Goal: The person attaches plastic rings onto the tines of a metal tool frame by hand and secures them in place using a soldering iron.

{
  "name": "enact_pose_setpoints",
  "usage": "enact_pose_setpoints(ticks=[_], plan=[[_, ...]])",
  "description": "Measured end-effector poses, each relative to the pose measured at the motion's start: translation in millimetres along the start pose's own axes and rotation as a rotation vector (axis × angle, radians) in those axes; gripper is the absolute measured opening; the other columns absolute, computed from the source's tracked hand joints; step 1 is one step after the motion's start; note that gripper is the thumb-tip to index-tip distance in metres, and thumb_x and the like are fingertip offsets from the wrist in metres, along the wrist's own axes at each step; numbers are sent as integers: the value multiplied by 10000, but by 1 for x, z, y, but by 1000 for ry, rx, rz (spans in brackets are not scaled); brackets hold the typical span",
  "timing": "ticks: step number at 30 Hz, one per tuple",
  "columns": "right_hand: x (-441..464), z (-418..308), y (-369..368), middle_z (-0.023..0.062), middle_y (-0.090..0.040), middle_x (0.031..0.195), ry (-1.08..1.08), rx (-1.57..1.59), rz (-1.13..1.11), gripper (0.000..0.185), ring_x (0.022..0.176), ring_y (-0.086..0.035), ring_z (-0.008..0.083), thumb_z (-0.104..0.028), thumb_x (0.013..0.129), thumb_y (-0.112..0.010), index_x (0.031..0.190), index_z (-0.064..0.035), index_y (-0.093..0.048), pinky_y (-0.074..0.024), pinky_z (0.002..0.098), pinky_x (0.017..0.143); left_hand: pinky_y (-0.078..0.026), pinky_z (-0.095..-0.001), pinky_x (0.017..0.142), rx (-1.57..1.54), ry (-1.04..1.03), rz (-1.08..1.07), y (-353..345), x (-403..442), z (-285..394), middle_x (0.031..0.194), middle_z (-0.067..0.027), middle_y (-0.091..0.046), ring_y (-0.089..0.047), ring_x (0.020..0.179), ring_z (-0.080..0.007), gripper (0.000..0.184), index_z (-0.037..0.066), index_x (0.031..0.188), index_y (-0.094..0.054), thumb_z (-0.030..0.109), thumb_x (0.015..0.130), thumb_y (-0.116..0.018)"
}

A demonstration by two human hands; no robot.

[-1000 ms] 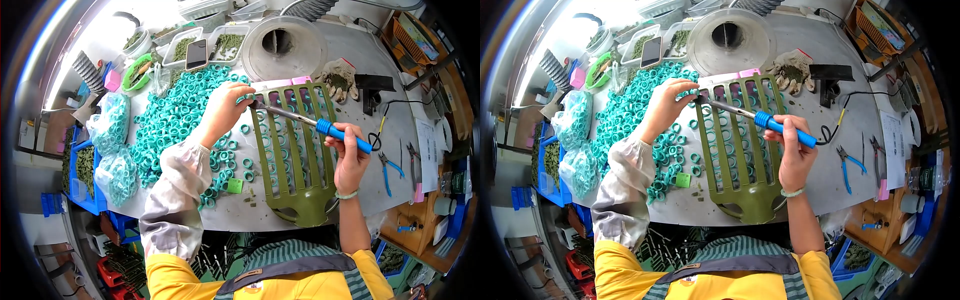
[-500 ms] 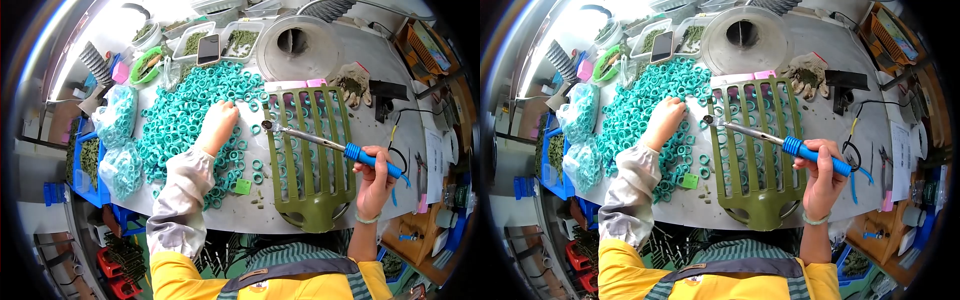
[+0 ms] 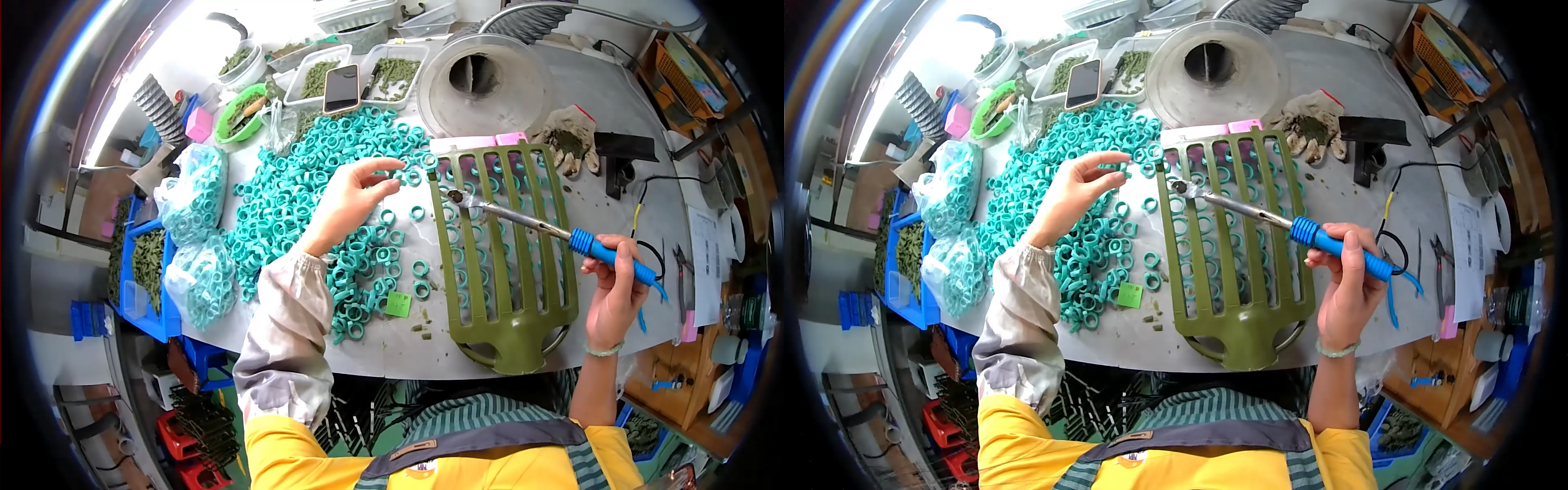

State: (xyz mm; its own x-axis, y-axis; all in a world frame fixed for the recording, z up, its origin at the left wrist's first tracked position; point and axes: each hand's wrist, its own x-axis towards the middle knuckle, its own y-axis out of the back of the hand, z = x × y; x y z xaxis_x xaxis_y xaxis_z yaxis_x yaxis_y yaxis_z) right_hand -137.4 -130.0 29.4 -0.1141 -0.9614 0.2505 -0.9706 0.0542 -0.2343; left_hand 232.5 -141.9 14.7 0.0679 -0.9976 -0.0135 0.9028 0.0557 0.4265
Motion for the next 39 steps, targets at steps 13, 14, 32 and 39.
enact_pose_setpoints(ticks=[13, 14, 32, 39], plan=[[11, 32, -7, 110, -675, 1018, 39, 46, 31, 239, 726, -685, 159, -161, 1019, -559, 999, 54, -662, -588, 294, 679, -504, -400, 926, 560, -542, 95, -64, 48, 25, 1129, -137, -690, -638, 1061, -341, 272, 50, 1127, -720, 92, 858, -724], [12, 32, -9, 111, -668, 1024, 37, 47, 28, 235, 732, -687, 163, -156, 1019, -559, 1001, 57, -658, -593, 300, 679, -507, -398, 917, 573, -563, 111, -64, 49, 26, 1108, -130, -697, -641, 1048, -334, 262, 42, 1110, -726, 82, 851, -724], [7, 2, 13, 121, -667, 988, 22, 48, 33, 244, 635, -649, 164, -146, 1009, -536, 938, 50, -664, -549, 278, 572, -533, -368, 781, 686, -485, 46, -25, 50, -35, 980, -149, -652, -649, 885, -342, 207, -1, 934, -695, -105, 788, -592], [6, 0, 16, 123, -671, 989, 36, 47, 28, 242, 637, -652, 163, -146, 1010, -536, 940, 47, -663, -549, 279, 572, -550, -386, 750, 744, -380, 175, -25, 45, -50, 988, -143, -667, -684, 811, -318, 118, 33, 947, -739, 47, 831, -721]])
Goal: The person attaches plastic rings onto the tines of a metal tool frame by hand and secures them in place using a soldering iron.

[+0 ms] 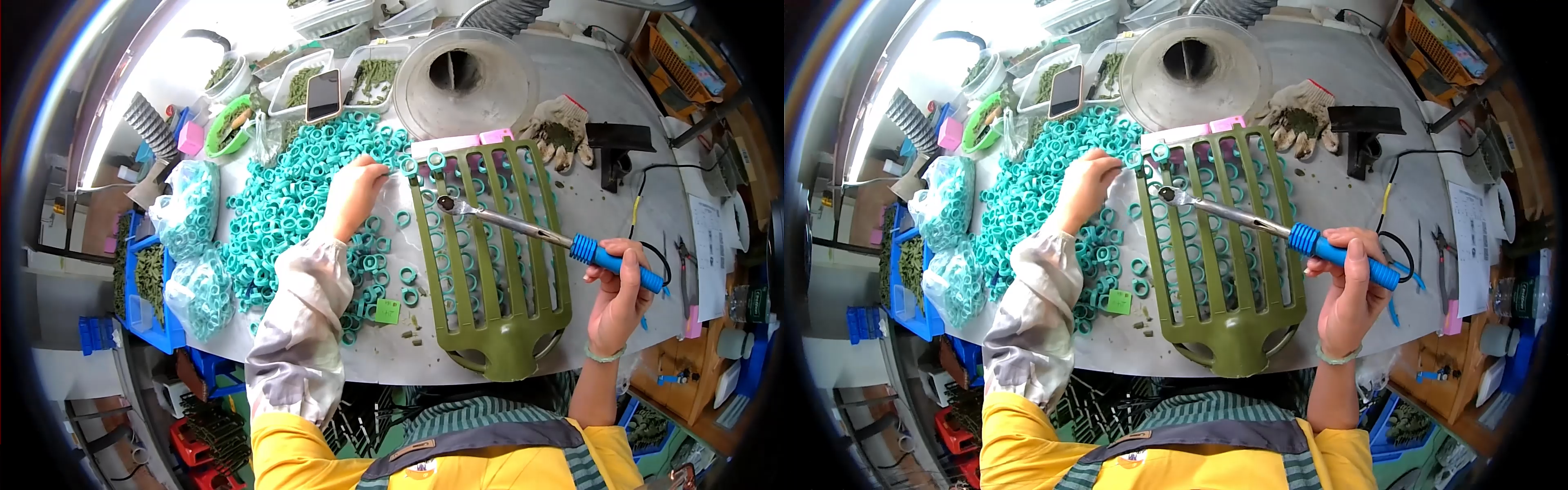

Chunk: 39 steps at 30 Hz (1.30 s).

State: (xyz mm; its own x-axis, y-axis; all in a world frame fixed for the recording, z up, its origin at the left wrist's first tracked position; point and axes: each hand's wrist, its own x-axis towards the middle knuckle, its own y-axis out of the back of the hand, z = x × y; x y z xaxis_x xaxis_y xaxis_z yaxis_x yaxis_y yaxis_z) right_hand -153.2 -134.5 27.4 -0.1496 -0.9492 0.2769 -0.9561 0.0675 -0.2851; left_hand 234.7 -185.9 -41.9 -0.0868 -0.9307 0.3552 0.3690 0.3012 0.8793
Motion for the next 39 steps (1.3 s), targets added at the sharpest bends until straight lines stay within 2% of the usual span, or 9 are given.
enact_pose_setpoints(ticks=[2, 4, 6, 9, 14, 18, 21, 35, 39], plan=[[1, -1, 1, 120, -671, 982, 0, -13, 10, 245, 641, -652, 159, -150, 1010, -537, 937, 46, -663, -548, 280, 577, -560, -360, 728, -101, 194, 70, 13, 1, 1, 974, -117, -690, -696, 810, -277, 103, 27, 927, -741, 74, 837, -756], [2, -1, 4, 117, -672, 975, 1, -27, 24, 248, 645, -652, 155, -155, 1010, -537, 937, 46, -663, -547, 280, 583, -554, -293, 739, -223, 99, 168, 31, 9, 1, 1070, -95, -707, -706, 846, -192, 151, 2, 964, -732, 106, 861, -770], [4, 1, 7, 114, -674, 968, 6, -42, 44, 252, 650, -651, 150, -160, 1011, -537, 939, 46, -663, -546, 280, 591, -538, -269, 743, -505, 383, 30, 47, 13, 25, 1082, -88, -703, -680, 868, -139, 207, -27, 1022, -715, 114, 878, -761], [6, -2, 6, 110, -678, 966, 0, -54, 60, 256, 652, -648, 144, -167, 1012, -539, 947, 46, -664, -547, 285, 602, -529, -256, 754, -460, 213, -45, 64, 18, 57, 1065, -78, -702, -655, 878, -114, 243, -46, 1073, -697, 116, 899, -746], [10, 0, 12, 106, -682, 971, 36, -56, 48, 253, 655, -649, 144, -168, 1015, -543, 960, 47, -667, -549, 293, 616, -575, -268, 793, -518, 88, -15, 53, 28, 84, 1078, -93, -699, -676, 903, -132, 154, -36, 1020, -710, 69, 908, -718], [14, 10, 15, 106, -683, 980, 60, -34, 39, 250, 673, -656, 153, -163, 1017, -545, 966, 48, -668, -550, 293, 625, -557, -318, 820, -592, 156, -40, 37, 38, 105, 1013, -82, -721, -697, 942, -199, 222, 50, 1114, -699, 86, 896, -720], [17, 17, 12, 106, -682, 987, 61, -25, 42, 241, 691, -662, 160, -155, 1019, -546, 980, 51, -665, -557, 294, 637, -510, -381, 871, -260, -144, 43, 17, 48, 99, 1022, -130, -724, -658, 982, -303, 278, 55, 1122, -714, 112, 851, -744], [20, 16, 13, 113, -660, 1010, 66, -38, 41, 240, 673, -663, 171, -136, 1015, -544, 947, 65, -656, -573, 297, 604, -441, -410, 962, -65, -223, -33, 3, 58, 99, 1096, -99, -724, -636, 1051, -289, 315, 68, 1156, -714, 174, 860, -738], [18, 6, 16, 117, -659, 958, 45, -13, 48, 252, 635, -637, 165, -139, 1010, -533, 911, 63, -646, -550, 285, 562, -479, -391, 942, -181, -160, 99, 13, 58, 89, 1122, -108, -707, -642, 1067, -275, 351, 75, 1224, -663, 175, 894, -729]])
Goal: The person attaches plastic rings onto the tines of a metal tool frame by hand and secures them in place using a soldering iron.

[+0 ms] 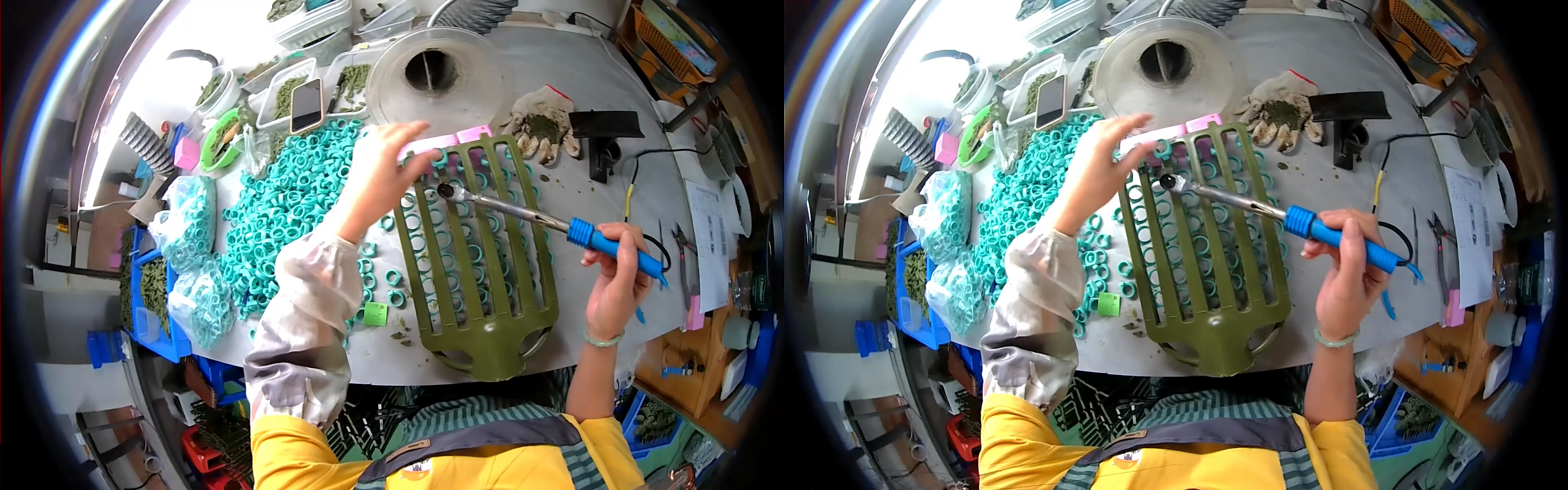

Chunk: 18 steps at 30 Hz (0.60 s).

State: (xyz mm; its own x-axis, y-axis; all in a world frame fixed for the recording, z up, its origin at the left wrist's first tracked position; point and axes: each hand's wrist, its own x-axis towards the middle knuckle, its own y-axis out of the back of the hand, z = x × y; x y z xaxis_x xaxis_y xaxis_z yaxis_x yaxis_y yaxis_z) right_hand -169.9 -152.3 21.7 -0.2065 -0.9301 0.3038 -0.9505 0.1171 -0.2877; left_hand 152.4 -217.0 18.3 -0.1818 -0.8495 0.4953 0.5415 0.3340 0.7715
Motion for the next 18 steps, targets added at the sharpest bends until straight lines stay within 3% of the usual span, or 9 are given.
enact_pose_setpoints(ticks=[3, 5, 7, 11, 13, 18], plan=[[-3, -4, 1, 121, -654, 930, -24, 5, 8, 249, 606, -613, 165, -138, 1005, -534, 894, 61, -635, -531, 283, 538, -546, -343, 780, -47, 323, 112, 23, -14, -45, 969, -119, -720, -705, 871, -265, 188, 30, 1067, -706, 107, 896, -710], [-4, -5, 2, 124, -653, 934, -27, -1, 3, 248, 603, -612, 166, -137, 1003, -536, 897, 64, -635, -529, 284, 534, -537, -387, 761, 59, 293, 75, 25, -33, -78, 864, -144, -692, -682, 806, -317, 81, 37, 943, -713, 65, 872, -686], [-5, -5, 3, 128, -651, 941, -30, -1, -6, 245, 604, -612, 168, -135, 1002, -536, 899, 64, -635, -530, 286, 528, -529, -417, 760, 236, 256, -43, 19, -42, -83, 874, -137, -671, -663, 823, -335, 115, 42, 945, -711, 57, 831, -704], [-6, -7, 0, 129, -647, 949, -21, -2, -15, 243, 605, -613, 169, -136, 1003, -536, 907, 61, -642, -531, 285, 526, -497, -426, 819, 173, 308, -106, -11, -57, -87, 983, -150, -612, -611, 951, -355, 345, 40, 1110, -628, 141, 812, -771], [-6, -9, 0, 129, -646, 953, -15, -6, -17, 243, 604, -612, 169, -138, 1003, -537, 912, 60, -645, -531, 286, 526, -486, -419, 792, 275, 336, 115, -26, -61, -83, 943, -138, -587, -586, 923, -342, 293, 44, 1019, -660, 203, 810, -789], [-7, -10, 3, 130, -646, 960, -18, -14, -13, 243, 600, -614, 167, -142, 1004, -540, 917, 58, -649, -531, 289, 527, -460, -400, 785, 391, 380, 73, -28, -64, -86, 906, -104, -562, -553, 912, -302, 229, 83, 850, -727, 291, 796, -804]])
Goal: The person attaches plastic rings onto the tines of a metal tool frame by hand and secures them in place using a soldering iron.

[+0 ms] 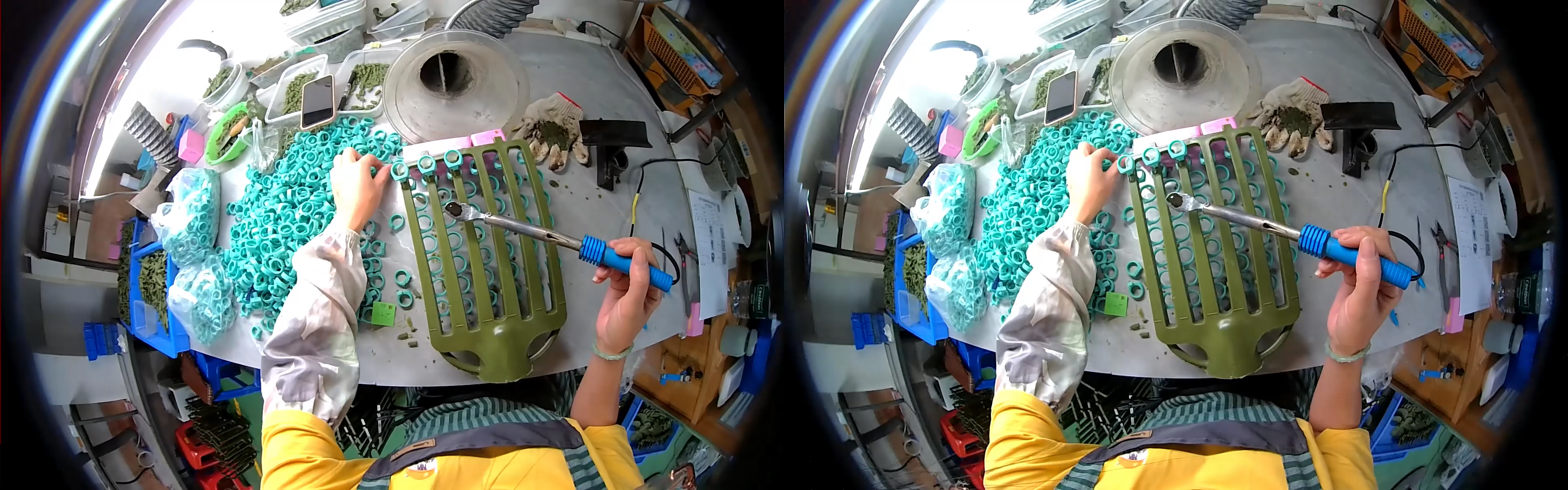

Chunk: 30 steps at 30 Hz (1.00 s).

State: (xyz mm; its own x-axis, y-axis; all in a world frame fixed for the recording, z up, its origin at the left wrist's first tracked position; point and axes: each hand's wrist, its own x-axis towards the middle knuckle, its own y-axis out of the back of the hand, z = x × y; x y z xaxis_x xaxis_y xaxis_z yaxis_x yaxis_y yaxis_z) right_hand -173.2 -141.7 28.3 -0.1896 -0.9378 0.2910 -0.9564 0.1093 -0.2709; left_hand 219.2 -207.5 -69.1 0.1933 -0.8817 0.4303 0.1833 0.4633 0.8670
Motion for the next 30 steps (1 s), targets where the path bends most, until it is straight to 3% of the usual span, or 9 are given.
enact_pose_setpoints(ticks=[7, 10, 13, 14, 15, 19, 23, 25, 30], plan=[[0, -1, 2, 120, -652, 957, 8, 6, 3, 244, 601, -620, 157, -148, 1005, -540, 916, 50, -652, -535, 283, 542, -434, -393, 830, -16, 40, -54, 1, -4, -1, 902, -78, -559, -533, 958, -288, 207, 109, 864, -775, 310, 812, -786], [1, -2, 3, 118, -659, 953, 3, 6, 11, 243, 601, -621, 153, -149, 1005, -542, 916, 48, -653, -535, 282, 544, -471, -393, 797, 14, -8, -27, 0, -3, -2, 889, -81, -594, -587, 909, -289, 171, 84, 882, -746, 245, 833, -778], [3, -2, 6, 116, -665, 948, 7, 0, 18, 243, 608, -625, 151, -151, 1005, -542, 916, 45, -655, -534, 282, 546, -521, -388, 729, -354, 39, 114, 22, 12, -9, 911, -100, -656, -658, 825, -290, 139, 63, 921, -700, 171, 860, -762], [4, -2, 7, 114, -668, 945, 15, -4, 19, 243, 613, -626, 150, -151, 1006, -541, 917, 44, -656, -533, 282, 547, -547, -351, 680, -368, 139, 34, 38, 17, -6, 944, -113, -701, -706, 772, -246, 133, 43, 938, -651, 109, 875, -747], [5, -2, 9, 112, -670, 942, 21, -7, 18, 244, 619, -628, 149, -152, 1006, -540, 918, 43, -657, -532, 282, 549, -549, -304, 705, -665, 243, 13, 55, 21, 11, 998, -114, -704, -704, 803, -191, 146, 43, 1013, -681, 97, 888, -734], [12, -2, 12, 103, -676, 944, 43, -34, 46, 244, 640, -631, 145, -153, 1012, -535, 921, 37, -658, -531, 284, 575, -535, -226, 767, -696, -44, -277, 92, 24, 72, 1084, -45, -670, -673, 887, -111, 293, 55, 1214, -686, 47, 921, -690], [17, 8, 16, 105, -681, 956, 59, -40, 59, 234, 655, -637, 148, -157, 1016, -538, 945, 33, -654, -539, 293, 609, -565, -277, 828, -724, -168, -358, 80, 25, 123, 1137, -74, -648, -680, 933, -156, 255, 30, 1172, -696, 4, 920, -663], [20, 13, 14, 107, -681, 957, 70, -37, 59, 231, 660, -641, 151, -157, 1016, -540, 951, 35, -653, -541, 297, 612, -553, -337, 816, -611, -306, -246, 65, 27, 131, 1081, -103, -685, -679, 945, -264, 262, 46, 1141, -708, 36, 879, -705], [23, 28, 11, 109, -670, 966, 74, 2, 54, 209, 662, -655, 166, -131, 1017, -549, 957, 43, -647, -573, 301, 610, -510, -402, 893, -406, -452, -135, 41, 36, 133, 1082, -114, -708, -634, 1027, -334, 288, 55, 1110, -726, 57, 822, -726]])
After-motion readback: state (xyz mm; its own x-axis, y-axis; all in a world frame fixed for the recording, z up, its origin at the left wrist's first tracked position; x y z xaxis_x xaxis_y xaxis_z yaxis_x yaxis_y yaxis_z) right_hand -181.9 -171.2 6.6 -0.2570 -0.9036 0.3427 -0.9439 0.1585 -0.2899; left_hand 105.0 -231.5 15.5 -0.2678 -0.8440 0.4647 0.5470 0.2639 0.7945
